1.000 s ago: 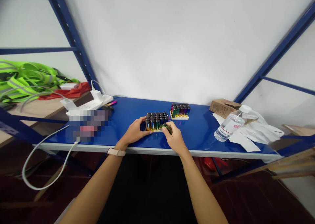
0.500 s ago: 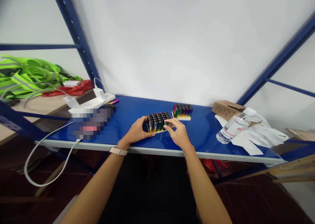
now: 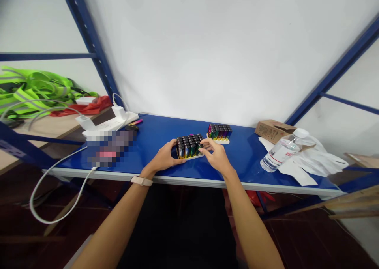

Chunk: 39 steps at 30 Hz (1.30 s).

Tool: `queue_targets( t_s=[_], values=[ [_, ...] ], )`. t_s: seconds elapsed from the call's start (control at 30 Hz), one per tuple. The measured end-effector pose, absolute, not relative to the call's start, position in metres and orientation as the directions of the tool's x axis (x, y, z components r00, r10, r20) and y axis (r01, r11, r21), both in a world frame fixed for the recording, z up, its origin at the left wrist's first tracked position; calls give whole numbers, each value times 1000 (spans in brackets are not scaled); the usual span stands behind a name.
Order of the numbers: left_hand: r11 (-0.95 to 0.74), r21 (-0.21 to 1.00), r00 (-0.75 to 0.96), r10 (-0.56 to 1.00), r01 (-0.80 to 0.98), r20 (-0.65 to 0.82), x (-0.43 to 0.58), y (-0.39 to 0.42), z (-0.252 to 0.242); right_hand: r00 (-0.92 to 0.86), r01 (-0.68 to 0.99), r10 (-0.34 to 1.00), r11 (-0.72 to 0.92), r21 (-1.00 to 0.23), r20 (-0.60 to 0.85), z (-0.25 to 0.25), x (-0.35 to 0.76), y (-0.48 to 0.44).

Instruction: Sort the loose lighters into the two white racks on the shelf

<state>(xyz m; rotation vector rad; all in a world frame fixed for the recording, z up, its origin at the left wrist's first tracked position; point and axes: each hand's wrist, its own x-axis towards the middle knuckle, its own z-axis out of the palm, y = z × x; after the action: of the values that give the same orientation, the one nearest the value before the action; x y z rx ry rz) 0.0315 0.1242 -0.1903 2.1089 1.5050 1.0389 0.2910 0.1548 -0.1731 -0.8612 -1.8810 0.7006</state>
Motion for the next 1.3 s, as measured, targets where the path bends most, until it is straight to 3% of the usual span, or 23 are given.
queue_targets(
  t_s=[0.3, 0.5, 0.57, 0.7, 0.77, 0.9, 1.0, 1.3],
  values=[
    [-386, 655, 183, 915, 650, 358, 31, 124, -189, -412, 371, 769, 631, -681, 488, -163, 300, 156],
    [-394, 669, 189, 914, 631, 359, 32, 123, -188, -497, 526, 663, 743, -414, 560, -158, 294, 143],
    [-407, 680, 199, 909, 611, 366, 32, 122, -187, -496, 542, 658, 744, -391, 567, -157, 294, 141],
    [-418, 707, 197, 905, 571, 376, 31, 122, -187, -279, 565, 673, 692, -449, 685, -151, 305, 163],
    [-409, 721, 179, 909, 560, 376, 31, 122, -187, -109, 702, 693, 561, -438, 712, -142, 313, 188],
    [-370, 743, 125, 922, 558, 366, 30, 122, -189, -93, 916, 860, 271, -295, 502, -127, 318, 238],
    [-343, 749, 93, 930, 567, 355, 29, 123, -191, -195, 960, 942, 240, -141, 273, -126, 313, 256],
    [-315, 755, 83, 940, 574, 330, 27, 122, -189, -301, 947, 923, 319, -36, 239, -130, 329, 248]
  ],
)
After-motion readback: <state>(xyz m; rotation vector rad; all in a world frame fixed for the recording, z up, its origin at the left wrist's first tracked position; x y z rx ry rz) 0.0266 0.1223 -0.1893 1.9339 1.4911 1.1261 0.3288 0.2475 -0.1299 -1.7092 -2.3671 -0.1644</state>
